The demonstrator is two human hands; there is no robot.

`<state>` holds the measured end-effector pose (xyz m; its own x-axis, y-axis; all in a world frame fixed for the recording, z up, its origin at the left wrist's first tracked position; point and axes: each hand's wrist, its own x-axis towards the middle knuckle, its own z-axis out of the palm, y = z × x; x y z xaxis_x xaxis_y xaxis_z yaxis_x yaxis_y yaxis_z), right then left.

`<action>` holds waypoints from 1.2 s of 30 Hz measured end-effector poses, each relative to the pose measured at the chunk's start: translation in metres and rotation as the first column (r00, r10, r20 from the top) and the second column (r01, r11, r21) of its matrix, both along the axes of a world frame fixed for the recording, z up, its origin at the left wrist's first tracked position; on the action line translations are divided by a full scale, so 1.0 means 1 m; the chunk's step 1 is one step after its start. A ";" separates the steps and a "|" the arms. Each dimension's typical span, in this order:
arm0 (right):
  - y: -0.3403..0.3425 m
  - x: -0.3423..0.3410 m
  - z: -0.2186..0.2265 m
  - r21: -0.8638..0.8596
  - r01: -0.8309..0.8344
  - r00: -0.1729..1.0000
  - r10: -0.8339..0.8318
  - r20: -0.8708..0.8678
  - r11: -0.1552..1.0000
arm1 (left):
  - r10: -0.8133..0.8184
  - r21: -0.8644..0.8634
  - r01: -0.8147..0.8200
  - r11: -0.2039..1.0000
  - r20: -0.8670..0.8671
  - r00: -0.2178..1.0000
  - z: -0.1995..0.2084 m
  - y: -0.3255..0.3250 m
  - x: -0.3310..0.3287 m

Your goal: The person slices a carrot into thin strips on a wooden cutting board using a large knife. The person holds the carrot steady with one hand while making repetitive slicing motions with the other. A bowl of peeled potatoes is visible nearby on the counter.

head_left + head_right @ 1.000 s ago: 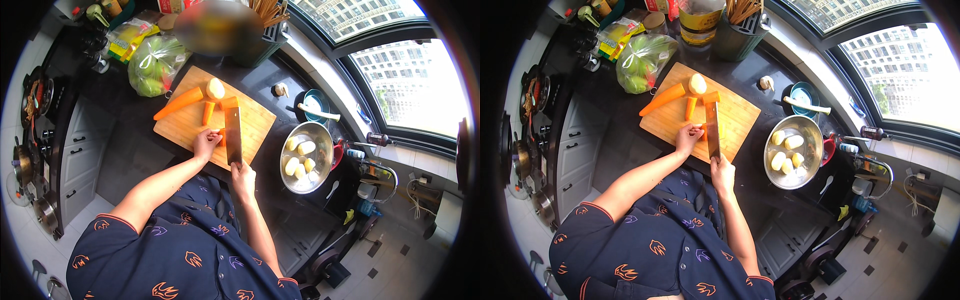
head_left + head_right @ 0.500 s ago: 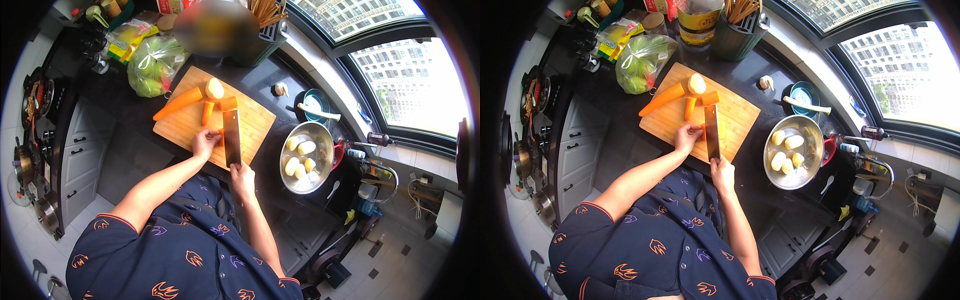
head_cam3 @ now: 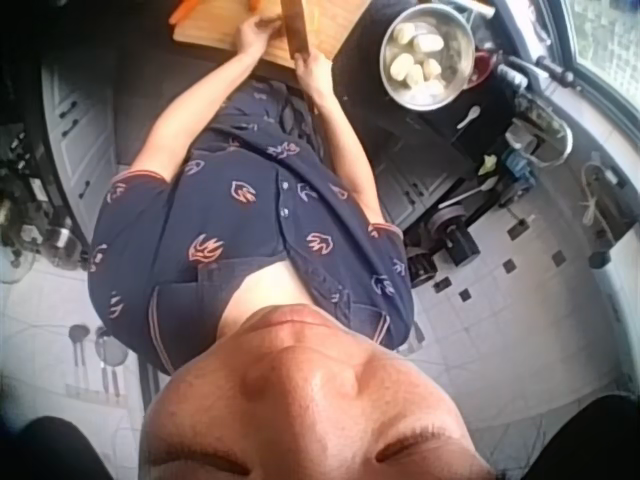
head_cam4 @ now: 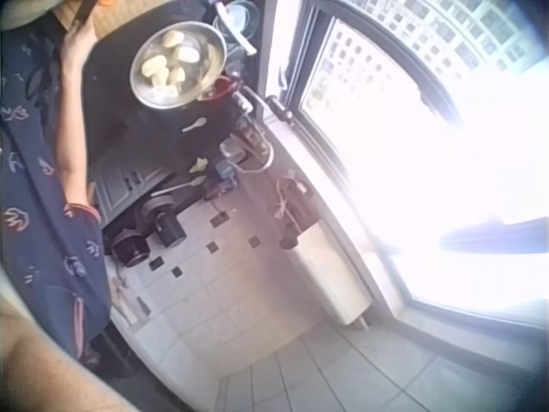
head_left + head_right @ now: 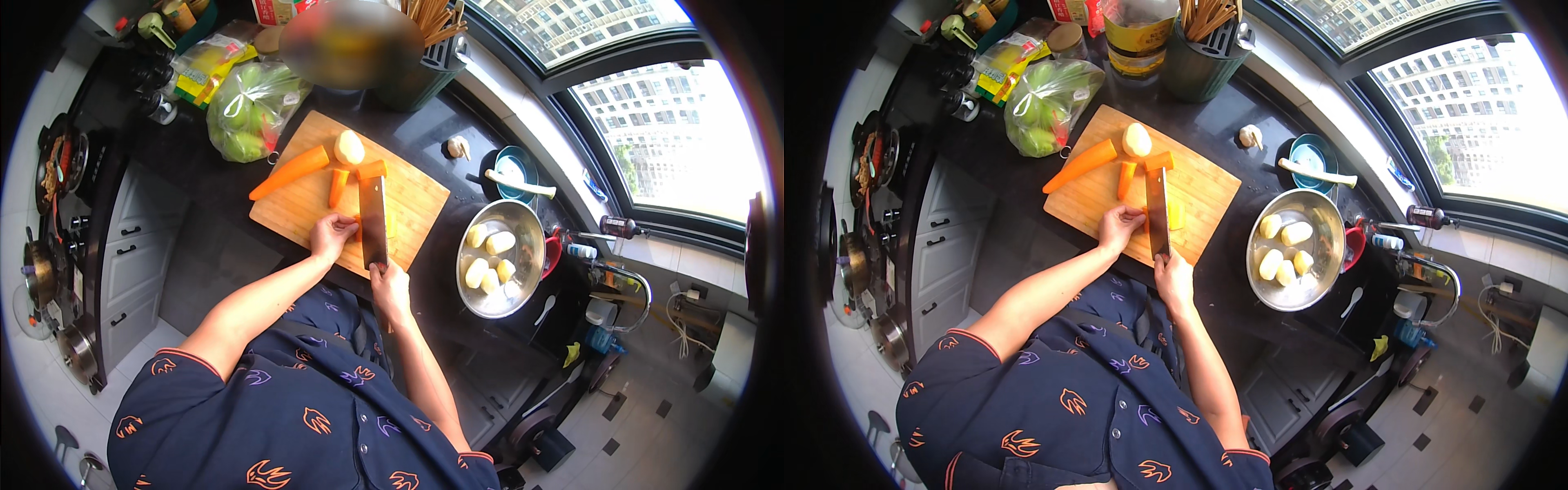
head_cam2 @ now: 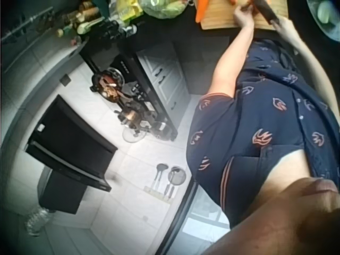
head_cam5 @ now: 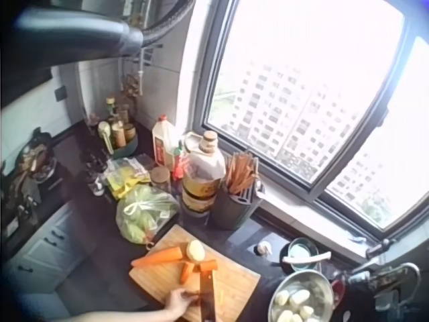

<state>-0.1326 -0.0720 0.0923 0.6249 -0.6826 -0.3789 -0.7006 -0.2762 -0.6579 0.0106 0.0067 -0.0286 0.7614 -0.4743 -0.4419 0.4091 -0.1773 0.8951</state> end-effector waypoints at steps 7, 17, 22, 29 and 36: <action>0.009 0.018 0.012 -0.005 0.031 0.998 -0.032 -0.050 0.999 | -0.012 0.008 0.012 1.000 -0.018 1.000 0.005 0.002 0.002; 0.014 0.025 -0.016 -0.085 0.023 1.000 -0.022 0.018 0.996 | -0.016 -0.017 0.016 1.000 -0.008 1.000 0.008 -0.001 0.003; 0.013 0.027 -0.012 -0.084 0.042 0.999 -0.040 0.019 0.996 | -0.037 0.017 0.036 0.999 0.027 0.999 0.012 -0.002 0.003; 0.008 0.028 0.013 -0.103 0.012 0.999 -0.016 -0.045 0.995 | -0.065 0.020 0.065 0.998 -0.015 0.998 0.027 -0.001 0.008; -0.021 0.013 0.072 0.014 0.140 0.985 -0.140 0.098 0.990 | -0.183 0.121 0.174 0.977 0.062 0.981 0.022 0.002 0.013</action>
<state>-0.1196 -0.0933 0.1641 0.5580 -0.7636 -0.3250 -0.6636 -0.1754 -0.7272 0.0239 0.0088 -0.0071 0.7007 -0.5551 -0.4481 0.2969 -0.3442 0.8907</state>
